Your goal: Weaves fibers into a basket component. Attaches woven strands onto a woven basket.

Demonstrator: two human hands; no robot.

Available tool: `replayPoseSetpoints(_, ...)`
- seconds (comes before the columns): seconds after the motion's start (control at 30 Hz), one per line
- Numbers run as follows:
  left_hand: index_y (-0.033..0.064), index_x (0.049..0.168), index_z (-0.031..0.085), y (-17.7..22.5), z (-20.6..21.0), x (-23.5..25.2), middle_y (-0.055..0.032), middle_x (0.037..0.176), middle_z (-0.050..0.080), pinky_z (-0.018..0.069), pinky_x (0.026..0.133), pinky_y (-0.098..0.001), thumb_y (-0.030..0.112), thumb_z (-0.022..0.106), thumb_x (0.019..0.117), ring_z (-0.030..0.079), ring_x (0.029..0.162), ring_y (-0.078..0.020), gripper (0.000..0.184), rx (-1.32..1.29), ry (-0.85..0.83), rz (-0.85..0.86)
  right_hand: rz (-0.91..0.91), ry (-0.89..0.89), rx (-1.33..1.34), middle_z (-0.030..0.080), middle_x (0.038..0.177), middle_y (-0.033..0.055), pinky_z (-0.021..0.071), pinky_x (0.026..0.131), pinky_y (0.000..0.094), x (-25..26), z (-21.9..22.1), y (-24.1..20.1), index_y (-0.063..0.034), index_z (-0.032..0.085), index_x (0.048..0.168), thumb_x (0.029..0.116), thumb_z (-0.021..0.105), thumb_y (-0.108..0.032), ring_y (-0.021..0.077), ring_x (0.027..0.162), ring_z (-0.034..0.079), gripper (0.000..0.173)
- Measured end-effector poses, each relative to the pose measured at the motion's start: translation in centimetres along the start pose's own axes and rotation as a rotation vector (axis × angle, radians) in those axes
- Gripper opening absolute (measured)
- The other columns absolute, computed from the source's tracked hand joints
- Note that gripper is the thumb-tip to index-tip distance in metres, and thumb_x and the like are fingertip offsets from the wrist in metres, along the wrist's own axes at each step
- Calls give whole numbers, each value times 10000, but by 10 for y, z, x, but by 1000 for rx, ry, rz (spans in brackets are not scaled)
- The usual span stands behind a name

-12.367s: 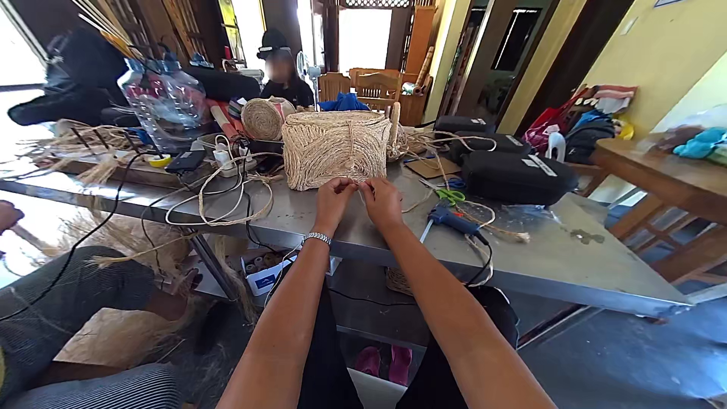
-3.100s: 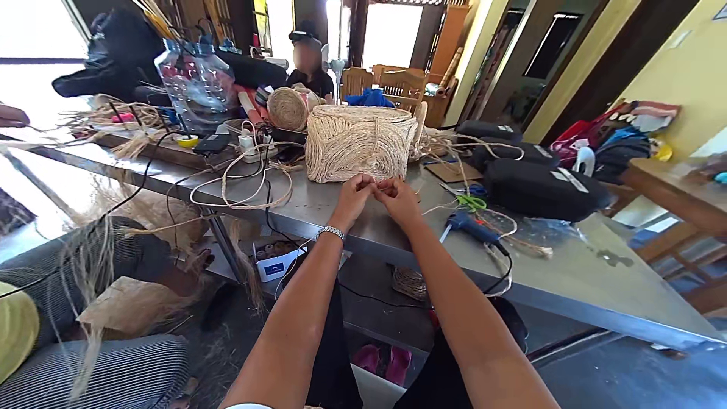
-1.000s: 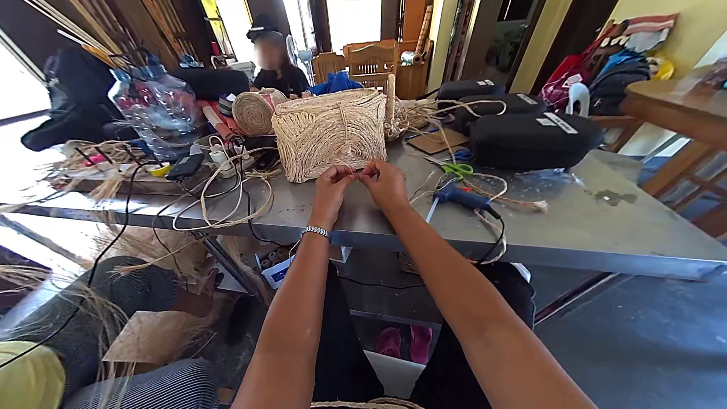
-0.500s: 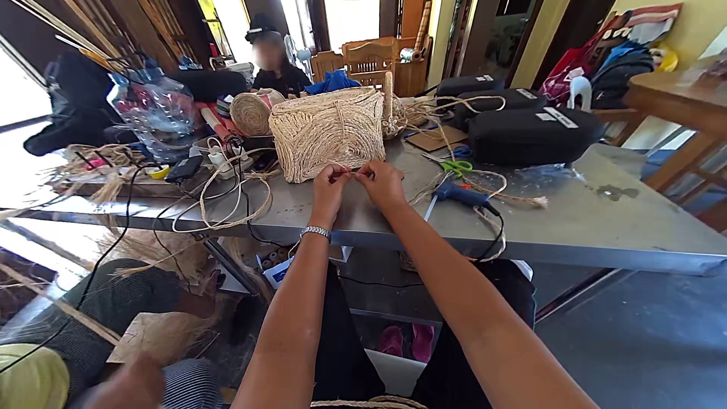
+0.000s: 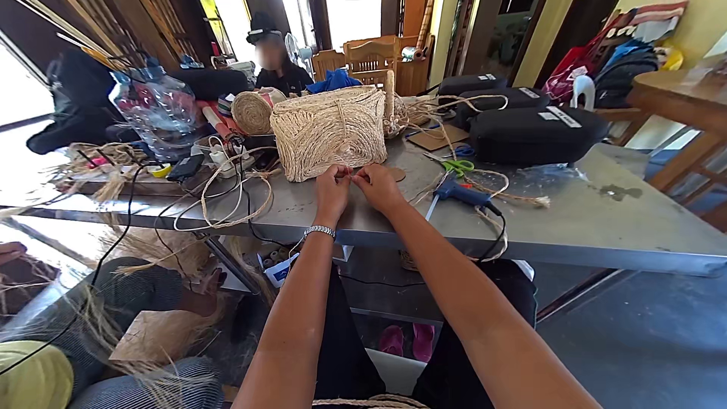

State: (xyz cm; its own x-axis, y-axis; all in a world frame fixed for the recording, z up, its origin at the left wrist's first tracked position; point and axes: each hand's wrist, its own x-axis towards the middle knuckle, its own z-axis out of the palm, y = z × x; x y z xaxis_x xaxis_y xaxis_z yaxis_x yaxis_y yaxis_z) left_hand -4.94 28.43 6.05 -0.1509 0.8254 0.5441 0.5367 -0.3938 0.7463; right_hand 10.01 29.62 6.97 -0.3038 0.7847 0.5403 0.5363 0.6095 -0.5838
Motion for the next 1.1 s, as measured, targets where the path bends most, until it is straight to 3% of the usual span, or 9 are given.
replayPoseSetpoints(0.13,52,1102,696,-1,0,0,-100,1054,687,478,890,-464,134,571,1010,621,969,-238,175,45,16,21,-25,2,-7,698,1059,204,491,1017,498,1,2,2,32,721,1077,1061,571,-228,347,1086,649,300)
replayPoseSetpoints(0.2,58,1109,691,-5,1,1,-77,949,676,504,805,-391,152,576,1016,621,851,-180,175,-38,28,43,-21,-1,-12,703,1070,203,489,1030,497,2,2,2,32,722,1078,1068,554,-227,345,1100,652,309)
replayPoseSetpoints(0.27,46,1109,691,-6,1,1,-65,918,690,534,812,-348,137,601,1004,648,832,-143,166,-192,19,36,-22,-10,-21,701,1077,206,482,1039,500,2,2,2,36,719,1074,1077,531,-223,345,1114,648,320)
replayPoseSetpoints(0.57,27,1048,714,-3,-4,-3,-64,1079,729,533,944,-344,113,672,978,671,1031,-137,119,-483,-17,-14,-71,-18,-34,707,1090,204,477,1056,509,1,3,3,32,727,1055,1094,439,-169,347,1135,650,354)
replayPoseSetpoints(0.73,7,1064,694,-5,-4,-2,-82,1068,730,550,933,-337,56,698,946,685,1004,-148,128,-536,-10,6,-69,-56,-23,704,1074,211,488,1042,495,1,2,0,39,716,1062,1101,423,-162,339,1108,662,358)
replayPoseSetpoints(0.87,-8,1049,680,-4,-5,-3,-91,1045,723,553,922,-341,50,687,947,683,975,-154,118,-545,124,2,11,-127,-49,709,993,186,508,944,546,-1,0,-6,2,738,1019,1122,377,-253,336,1007,673,454)
replayPoseSetpoints(0.97,-15,1016,659,-10,-8,-1,-99,1037,705,546,925,-342,21,669,935,672,986,-161,89,-575,365,3,257,-89,-254,713,1084,255,493,943,653,-3,-7,-16,25,718,1016,1130,223,-410,424,1122,670,669)
replayPoseSetpoints(1.03,-27,1037,634,-13,-10,-1,-112,1049,687,535,929,-323,2,640,944,661,998,-153,97,-559,510,-51,368,167,-177,675,1186,295,503,961,636,-4,-12,-15,64,670,1153,1127,244,-408,444,1152,656,636)
replayPoseSetpoints(1.1,-22,1063,610,-13,-10,0,-116,1062,671,519,923,-308,7,616,959,645,997,-141,108,-523,568,-121,406,371,8,593,1360,278,525,998,575,-3,-21,-10,52,482,1456,1119,297,-369,409,1190,642,570)
